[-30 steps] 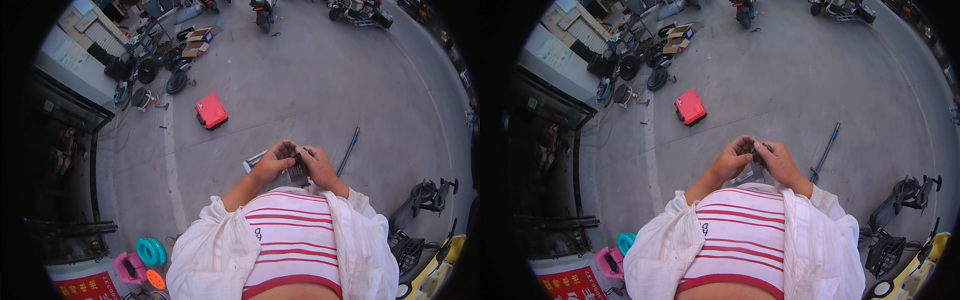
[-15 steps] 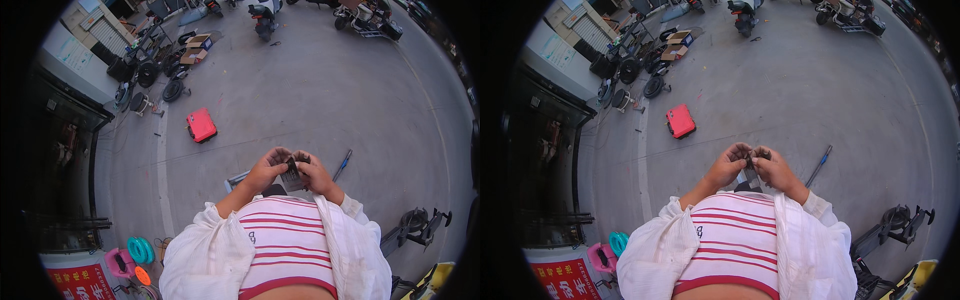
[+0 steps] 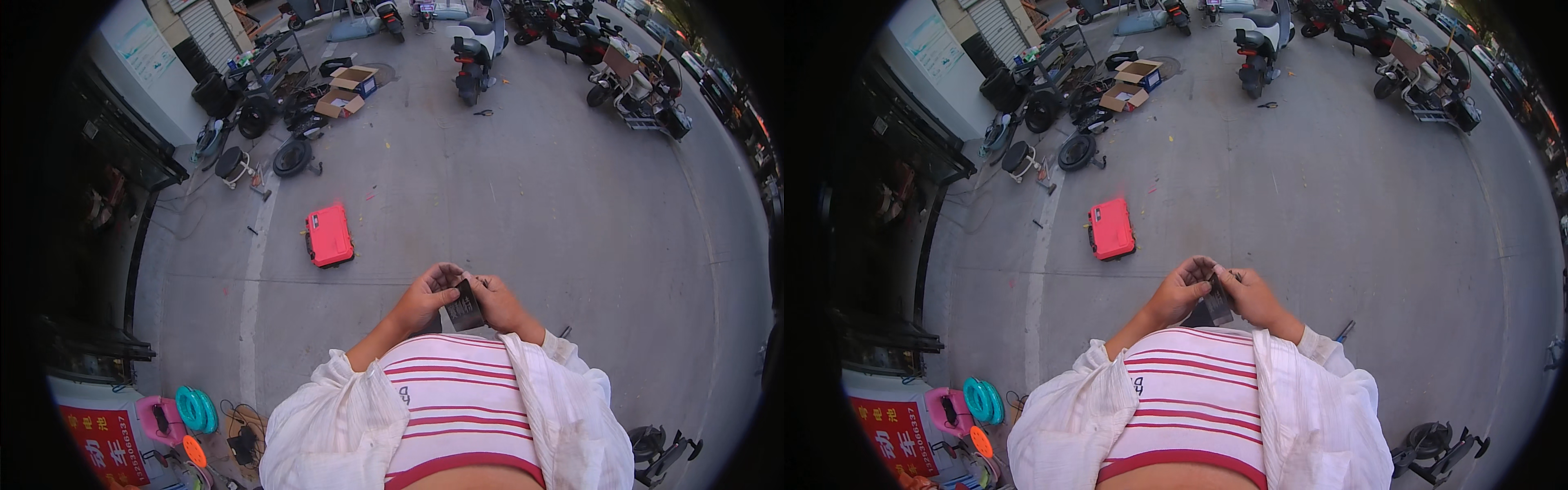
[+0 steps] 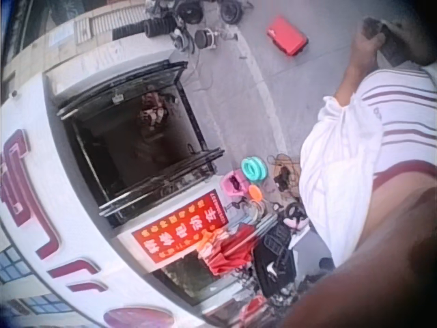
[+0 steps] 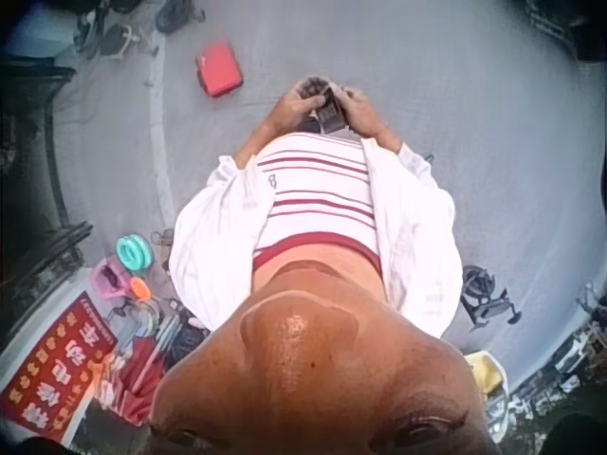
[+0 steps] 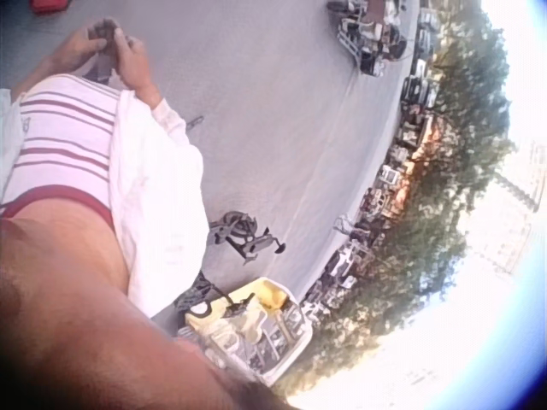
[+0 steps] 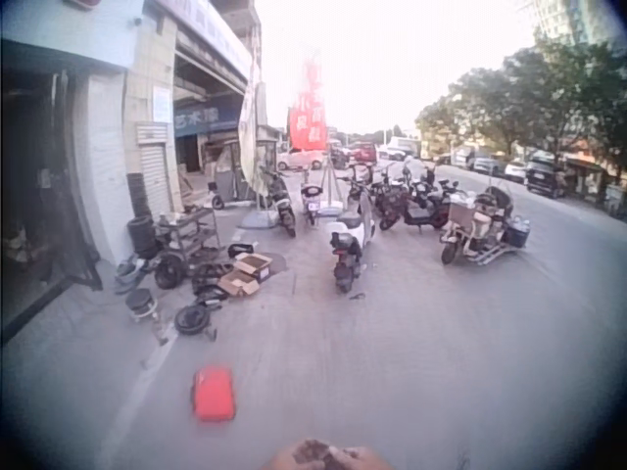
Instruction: The person uses a wrench to tighten bolts on the front basket of an electric scooter, then moves to the rear to install a license plate holder. They attach the holder to the scooter's frame and secure it with bolts.
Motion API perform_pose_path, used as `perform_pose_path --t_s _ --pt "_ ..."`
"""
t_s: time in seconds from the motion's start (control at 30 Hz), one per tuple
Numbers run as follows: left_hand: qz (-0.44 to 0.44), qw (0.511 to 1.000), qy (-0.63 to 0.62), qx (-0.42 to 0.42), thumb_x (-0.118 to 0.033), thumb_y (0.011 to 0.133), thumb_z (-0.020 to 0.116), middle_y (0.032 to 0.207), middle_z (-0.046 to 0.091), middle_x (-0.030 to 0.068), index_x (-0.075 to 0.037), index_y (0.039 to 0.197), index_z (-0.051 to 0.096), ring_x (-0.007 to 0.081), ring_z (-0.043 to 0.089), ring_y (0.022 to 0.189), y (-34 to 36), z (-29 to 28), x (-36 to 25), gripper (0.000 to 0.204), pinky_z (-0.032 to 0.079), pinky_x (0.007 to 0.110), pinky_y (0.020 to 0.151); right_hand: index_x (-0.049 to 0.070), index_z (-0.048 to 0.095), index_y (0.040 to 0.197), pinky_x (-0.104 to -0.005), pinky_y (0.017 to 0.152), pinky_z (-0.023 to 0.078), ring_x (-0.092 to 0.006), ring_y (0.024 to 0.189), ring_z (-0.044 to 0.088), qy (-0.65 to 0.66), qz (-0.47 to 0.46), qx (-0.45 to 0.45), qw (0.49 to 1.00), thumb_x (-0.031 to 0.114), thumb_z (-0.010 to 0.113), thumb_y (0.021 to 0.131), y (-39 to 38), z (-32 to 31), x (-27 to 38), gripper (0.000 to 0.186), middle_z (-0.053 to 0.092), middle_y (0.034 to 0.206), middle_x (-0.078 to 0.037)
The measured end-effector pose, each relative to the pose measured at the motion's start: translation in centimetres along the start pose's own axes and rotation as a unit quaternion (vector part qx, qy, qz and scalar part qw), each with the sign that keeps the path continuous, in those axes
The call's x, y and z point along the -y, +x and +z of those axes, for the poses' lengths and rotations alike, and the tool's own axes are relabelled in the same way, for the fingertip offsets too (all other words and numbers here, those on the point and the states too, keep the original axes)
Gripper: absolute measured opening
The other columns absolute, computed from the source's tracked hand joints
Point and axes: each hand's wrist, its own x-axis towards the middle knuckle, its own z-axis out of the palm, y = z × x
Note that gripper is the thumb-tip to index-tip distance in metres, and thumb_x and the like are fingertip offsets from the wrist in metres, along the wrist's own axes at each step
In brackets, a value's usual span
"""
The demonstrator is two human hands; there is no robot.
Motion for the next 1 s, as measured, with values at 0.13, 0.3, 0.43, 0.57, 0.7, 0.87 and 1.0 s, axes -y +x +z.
perform_pose_path --t_s 0.13,0.3,0.43,0.57,0.7,0.87,1.0 --pt "0.019 0.999 0.014 -0.036 -0.009 0.087 0.069 0.116 0.059 0.0054 -0.006 0.124 0.050 0.0162 0.056 0.110 7.2 -6.1 -7.6 0.042 0.043 0.032 0.098 0.006 0.061 0.082 -0.0232 0.045 0.030 -0.0046 0.051 0.040 0.010 -0.054 -0.007 0.998 0.039 0.051 0.098 10.6 1.6 7.2 0.038 0.049 0.062 0.005" --pt "0.053 0.995 0.068 -0.040 -0.006 0.087 0.068 0.117 0.059 0.0048 -0.006 0.125 0.050 0.0160 0.055 0.111 13.2 -12.2 -17.0 0.042 0.043 0.033 0.099 0.007 0.061 0.088 -0.0227 0.045 0.030 -0.0040 0.053 0.040 -0.046 -0.034 0.084 0.995 0.034 0.052 0.096 23.4 2.5 13.3 0.030 0.049 0.065 0.005" --pt "0.081 0.988 0.098 -0.083 -0.007 0.088 0.067 0.115 0.059 0.0033 -0.006 0.123 0.050 0.0146 0.055 0.110 16.8 -16.4 -20.9 0.039 0.042 0.031 0.098 0.006 0.063 0.088 -0.0223 0.046 0.029 -0.0040 0.053 0.040 0.031 -0.055 0.094 0.994 0.038 0.051 0.098 30.5 2.9 15.1 0.035 0.050 0.066 0.005" --pt "0.085 0.983 0.118 -0.117 -0.007 0.088 0.067 0.113 0.059 0.0030 -0.006 0.123 0.051 0.0137 0.055 0.109 19.6 -20.5 -24.2 0.039 0.043 0.030 0.097 0.006 0.064 0.091 -0.0228 0.047 0.030 -0.0043 0.056 0.041 -0.026 -0.002 0.133 0.991 0.036 0.051 0.097 37.8 4.0 17.6 0.033 0.052 0.070 0.004" --pt "0.100 0.977 0.115 -0.146 -0.006 0.088 0.066 0.113 0.059 0.0041 -0.005 0.123 0.050 0.0136 0.055 0.109 22.9 -25.8 -27.9 0.039 0.043 0.029 0.097 0.006 0.063 0.090 -0.0236 0.047 0.030 -0.0048 0.055 0.040 0.016 -0.034 0.154 0.987 0.038 0.051 0.097 45.4 5.7 20.3 0.034 0.051 0.069 0.005" --pt "0.127 0.964 0.133 -0.192 -0.005 0.088 0.065 0.113 0.059 0.0046 -0.004 0.123 0.050 0.0138 0.056 0.107 28.3 -32.8 -33.4 0.038 0.043 0.029 0.096 0.008 0.059 0.080 -0.0230 0.047 0.028 -0.0045 0.055 0.037 -0.040 0.032 0.254 0.966 0.034 0.053 0.097 58.1 6.3 23.1 0.031 0.048 0.066 0.007" --pt "0.138 0.955 0.139 -0.224 -0.008 0.089 0.066 0.119 0.057 0.0077 -0.001 0.126 0.049 0.0178 0.055 0.110 32.0 -37.4 -39.1 0.041 0.043 0.033 0.098 0.008 0.058 0.072 -0.0241 0.046 0.028 -0.0052 0.052 0.034 -0.020 0.035 0.288 0.957 0.044 0.052 0.098 65.6 8.6 28.9 0.045 0.042 0.058 0.006"
